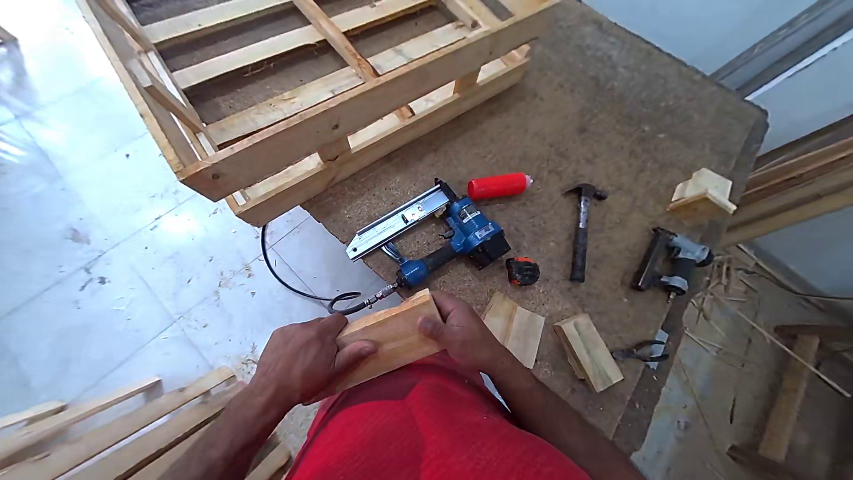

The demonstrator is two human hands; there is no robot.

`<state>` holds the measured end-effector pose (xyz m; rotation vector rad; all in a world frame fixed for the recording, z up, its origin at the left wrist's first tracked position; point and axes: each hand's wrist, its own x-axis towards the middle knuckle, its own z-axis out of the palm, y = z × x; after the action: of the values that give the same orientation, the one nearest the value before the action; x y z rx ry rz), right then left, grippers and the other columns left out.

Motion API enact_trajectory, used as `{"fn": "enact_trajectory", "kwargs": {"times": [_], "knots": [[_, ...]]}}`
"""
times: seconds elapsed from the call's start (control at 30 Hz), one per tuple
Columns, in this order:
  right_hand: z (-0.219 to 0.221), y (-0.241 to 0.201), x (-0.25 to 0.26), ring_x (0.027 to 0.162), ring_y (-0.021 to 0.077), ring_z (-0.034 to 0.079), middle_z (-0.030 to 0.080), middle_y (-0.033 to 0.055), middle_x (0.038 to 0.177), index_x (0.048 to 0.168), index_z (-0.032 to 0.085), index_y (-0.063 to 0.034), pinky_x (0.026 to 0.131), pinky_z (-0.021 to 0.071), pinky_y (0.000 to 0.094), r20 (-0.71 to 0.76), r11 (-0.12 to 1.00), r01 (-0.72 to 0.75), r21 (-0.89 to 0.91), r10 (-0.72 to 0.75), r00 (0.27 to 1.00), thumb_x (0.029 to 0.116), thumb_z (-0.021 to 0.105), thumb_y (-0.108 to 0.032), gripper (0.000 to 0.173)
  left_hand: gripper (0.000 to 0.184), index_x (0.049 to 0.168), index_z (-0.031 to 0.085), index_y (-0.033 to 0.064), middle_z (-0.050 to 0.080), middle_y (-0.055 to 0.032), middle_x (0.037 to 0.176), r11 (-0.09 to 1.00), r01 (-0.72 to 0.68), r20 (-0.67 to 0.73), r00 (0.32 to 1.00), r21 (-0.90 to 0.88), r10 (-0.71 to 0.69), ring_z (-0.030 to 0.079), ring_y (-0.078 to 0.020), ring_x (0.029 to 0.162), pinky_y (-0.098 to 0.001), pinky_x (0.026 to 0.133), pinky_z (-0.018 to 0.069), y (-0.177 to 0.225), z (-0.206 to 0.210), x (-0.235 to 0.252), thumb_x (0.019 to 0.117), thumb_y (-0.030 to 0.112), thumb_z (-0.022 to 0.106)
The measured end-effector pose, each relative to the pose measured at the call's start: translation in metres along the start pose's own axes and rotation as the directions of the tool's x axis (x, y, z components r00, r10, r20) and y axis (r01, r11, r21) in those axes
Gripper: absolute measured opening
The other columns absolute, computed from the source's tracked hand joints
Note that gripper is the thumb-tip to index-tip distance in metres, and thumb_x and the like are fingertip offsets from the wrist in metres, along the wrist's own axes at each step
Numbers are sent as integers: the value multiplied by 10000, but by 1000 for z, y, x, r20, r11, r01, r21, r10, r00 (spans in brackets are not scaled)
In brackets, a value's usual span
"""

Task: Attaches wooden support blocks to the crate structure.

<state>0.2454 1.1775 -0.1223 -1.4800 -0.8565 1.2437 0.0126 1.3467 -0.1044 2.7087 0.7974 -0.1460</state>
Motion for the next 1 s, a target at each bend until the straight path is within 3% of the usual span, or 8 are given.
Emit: {"fn": "enact_trajectory", "kwargs": {"times": [0.1, 0.2, 0.27, 0.43, 0.57, 0.73, 0.87, 1.0], "knots": [[-7, 36, 28, 1018, 215, 702, 704, 105, 1182, 1344, 569, -66, 889, 587, 426, -212, 950, -157, 271, 218, 953, 1027, 403, -647, 682, 1033, 890, 685, 157, 638, -49, 679, 983, 180, 108, 978, -23, -177, 685, -266, 656, -513, 541, 536, -17, 12, -7, 768, 993, 91], [-34, 71, 81, 1206, 294, 622, 601, 190, 1364, 1435, 494, -28, 997, 524, 464, -498, 784, -185, 593, 537, 681, 1031, 537, -541, 654, 1044, 1012, 717, 128, 712, -136, 831, 924, 375, 181, 917, -81, -356, 722, -358, 824, -612, 678, 558, -44, 31, -28, 809, 957, 116], [-52, 91, 112, 1319, 308, 553, 530, 196, 1466, 1463, 469, -33, 1065, 486, 485, -544, 706, -55, 706, 591, 596, 1015, 611, -458, 633, 1027, 1036, 729, 99, 726, -172, 879, 871, 477, 192, 872, -119, -451, 723, -386, 870, -636, 726, 554, -62, 49, -47, 844, 918, 141], [-51, 104, 155, 1075, 266, 663, 650, 132, 1212, 1410, 461, -105, 916, 562, 478, -514, 511, 223, 830, 545, 662, 1032, 543, -491, 547, 1072, 1074, 737, 111, 740, -183, 977, 716, 693, 311, 701, -86, -641, 715, -400, 978, -670, 813, 544, -101, 77, -97, 811, 953, 128], [-57, 102, 174, 853, 195, 688, 686, 69, 988, 1270, 519, -126, 772, 596, 393, -450, 497, 176, 850, 510, 733, 1019, 506, -587, 525, 1049, 1038, 735, 118, 739, -177, 971, 651, 754, 321, 639, -85, -699, 716, -393, 974, -668, 805, 546, -128, 79, -115, 814, 951, 139], [-77, 39, 170, 722, 164, 687, 687, 41, 819, 1112, 587, -105, 681, 611, 371, -491, 787, 7, 617, 379, 785, 1063, 519, -390, 297, 938, 1089, 728, 129, 730, -185, 1026, 670, 741, 383, 628, -30, -678, 696, -412, 1032, -667, 844, 535, -165, 67, -79, 889, 885, 211], [-81, -36, 139, 709, 254, 729, 740, 147, 941, 1217, 590, -32, 682, 646, 433, -426, 970, -169, 176, 230, 875, 1037, 590, -231, 268, 818, 1077, 724, 134, 728, -178, 995, 703, 705, 406, 673, -97, -619, 695, -408, 1007, -670, 835, 532, -186, 60, -8, 941, 818, 296], [-50, -81, 105, 751, 214, 757, 769, 51, 878, 1127, 699, -103, 719, 666, 413, -338, 896, -184, -403, 41, 940, 908, 781, -258, 280, 864, 973, 715, 155, 715, -143, 881, 807, 560, 402, 794, -188, -457, 710, -378, 886, -653, 719, 553, -183, 81, 74, 887, 887, 265]]}}
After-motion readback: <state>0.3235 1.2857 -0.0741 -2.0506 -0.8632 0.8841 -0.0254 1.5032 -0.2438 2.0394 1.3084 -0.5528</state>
